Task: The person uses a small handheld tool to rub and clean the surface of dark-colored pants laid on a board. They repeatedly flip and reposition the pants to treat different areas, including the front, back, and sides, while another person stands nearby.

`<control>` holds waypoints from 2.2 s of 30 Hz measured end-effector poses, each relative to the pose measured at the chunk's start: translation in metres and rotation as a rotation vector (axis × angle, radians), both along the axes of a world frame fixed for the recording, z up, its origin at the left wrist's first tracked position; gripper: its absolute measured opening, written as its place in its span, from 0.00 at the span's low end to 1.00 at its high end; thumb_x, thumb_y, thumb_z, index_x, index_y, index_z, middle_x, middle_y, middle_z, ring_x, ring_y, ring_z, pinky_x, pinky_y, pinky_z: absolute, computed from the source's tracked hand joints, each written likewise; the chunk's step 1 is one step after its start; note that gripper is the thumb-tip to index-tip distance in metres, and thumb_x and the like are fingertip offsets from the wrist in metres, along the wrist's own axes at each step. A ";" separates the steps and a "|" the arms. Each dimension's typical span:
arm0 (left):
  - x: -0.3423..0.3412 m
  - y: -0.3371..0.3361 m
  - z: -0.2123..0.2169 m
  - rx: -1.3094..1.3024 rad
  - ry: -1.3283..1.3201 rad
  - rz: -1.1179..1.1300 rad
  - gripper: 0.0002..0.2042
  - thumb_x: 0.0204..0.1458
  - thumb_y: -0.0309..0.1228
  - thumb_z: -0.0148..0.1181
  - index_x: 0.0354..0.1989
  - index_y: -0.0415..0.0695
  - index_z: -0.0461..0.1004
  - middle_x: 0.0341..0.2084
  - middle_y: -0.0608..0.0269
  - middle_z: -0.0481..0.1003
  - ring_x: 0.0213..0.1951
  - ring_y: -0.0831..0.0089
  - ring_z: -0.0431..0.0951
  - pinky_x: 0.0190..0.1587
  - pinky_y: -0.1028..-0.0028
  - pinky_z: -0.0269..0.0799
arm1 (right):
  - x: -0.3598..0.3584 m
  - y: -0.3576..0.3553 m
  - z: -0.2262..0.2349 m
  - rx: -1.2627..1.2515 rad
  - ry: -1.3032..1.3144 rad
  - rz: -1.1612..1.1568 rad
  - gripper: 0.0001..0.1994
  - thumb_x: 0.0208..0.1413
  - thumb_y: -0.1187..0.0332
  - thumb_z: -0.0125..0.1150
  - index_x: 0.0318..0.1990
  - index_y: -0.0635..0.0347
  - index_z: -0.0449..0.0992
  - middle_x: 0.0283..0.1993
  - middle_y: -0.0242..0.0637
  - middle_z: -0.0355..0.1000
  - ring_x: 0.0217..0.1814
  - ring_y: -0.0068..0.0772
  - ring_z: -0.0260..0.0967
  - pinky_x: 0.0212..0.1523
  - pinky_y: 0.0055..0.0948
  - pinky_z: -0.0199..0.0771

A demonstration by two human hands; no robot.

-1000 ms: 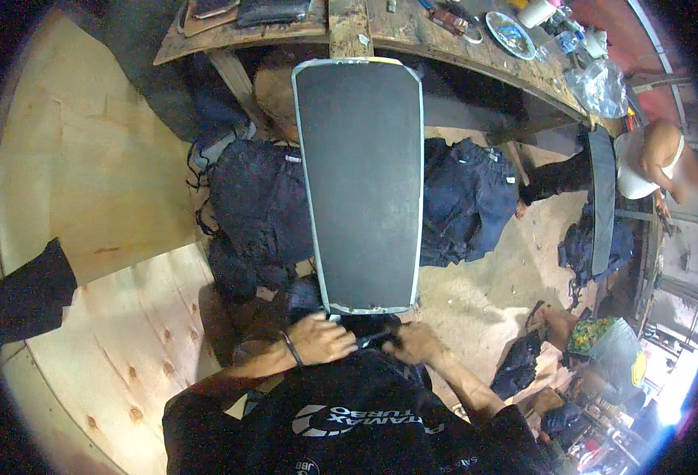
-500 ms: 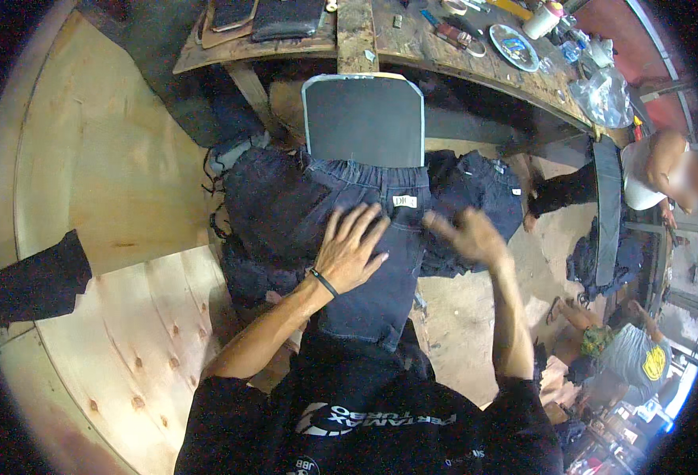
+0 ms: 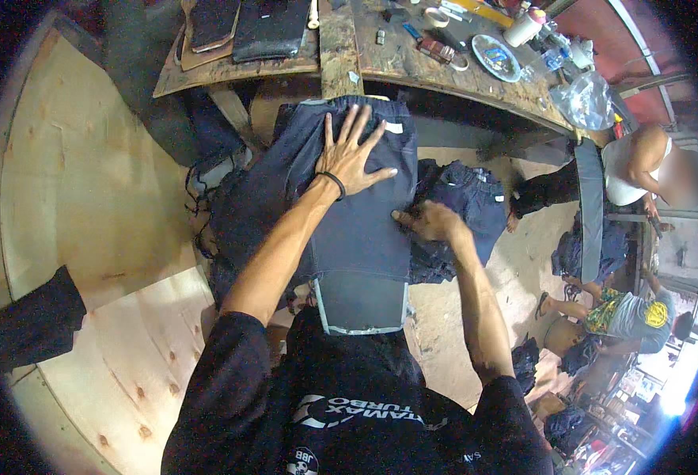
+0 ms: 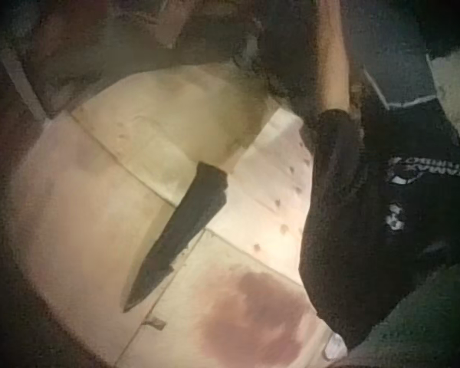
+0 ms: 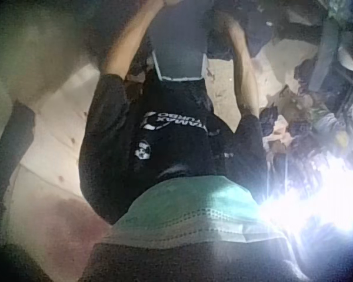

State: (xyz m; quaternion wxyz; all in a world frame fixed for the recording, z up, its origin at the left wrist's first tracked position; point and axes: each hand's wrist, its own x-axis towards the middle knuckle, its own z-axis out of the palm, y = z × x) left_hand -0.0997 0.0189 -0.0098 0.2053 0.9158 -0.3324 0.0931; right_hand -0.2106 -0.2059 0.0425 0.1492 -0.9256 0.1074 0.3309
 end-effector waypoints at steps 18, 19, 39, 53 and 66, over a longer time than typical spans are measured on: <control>-0.017 -0.020 0.063 0.533 -0.120 -0.142 0.14 0.60 0.31 0.53 0.50 0.45 0.80 0.45 0.65 0.79 0.56 0.70 0.77 0.76 0.29 0.39 | -0.092 0.073 0.033 0.061 -0.965 -0.260 0.24 0.66 0.47 0.60 0.47 0.64 0.80 0.35 0.53 0.75 0.37 0.58 0.78 0.35 0.51 0.79; -0.019 -0.010 0.054 0.239 -0.304 -0.210 0.13 0.59 0.29 0.56 0.50 0.46 0.80 0.47 0.65 0.78 0.56 0.69 0.77 0.75 0.35 0.49 | -0.101 0.091 0.034 0.152 -0.996 -0.215 0.26 0.65 0.49 0.63 0.58 0.63 0.77 0.44 0.55 0.73 0.45 0.57 0.73 0.45 0.52 0.75; 0.086 0.013 0.012 -0.029 0.104 0.028 0.63 0.25 0.69 0.76 0.77 0.62 0.58 0.80 0.53 0.43 0.81 0.48 0.37 0.73 0.25 0.21 | -0.020 0.128 0.012 0.463 -0.749 0.504 0.34 0.53 0.64 0.72 0.68 0.58 0.69 0.51 0.50 0.69 0.52 0.55 0.66 0.52 0.51 0.69; 0.085 0.011 0.006 -0.042 0.048 0.068 0.60 0.23 0.69 0.77 0.74 0.66 0.63 0.77 0.55 0.52 0.78 0.49 0.46 0.75 0.27 0.31 | -0.055 0.087 -0.015 0.432 -0.441 0.582 0.32 0.55 0.62 0.72 0.66 0.63 0.72 0.58 0.50 0.70 0.60 0.54 0.65 0.61 0.57 0.68; 0.083 0.011 0.005 -0.024 -0.010 0.083 0.58 0.23 0.70 0.77 0.72 0.65 0.67 0.76 0.54 0.53 0.78 0.49 0.47 0.76 0.30 0.31 | -0.076 0.083 -0.003 0.431 -0.591 0.352 0.31 0.55 0.63 0.72 0.67 0.54 0.72 0.54 0.49 0.70 0.54 0.56 0.65 0.56 0.56 0.67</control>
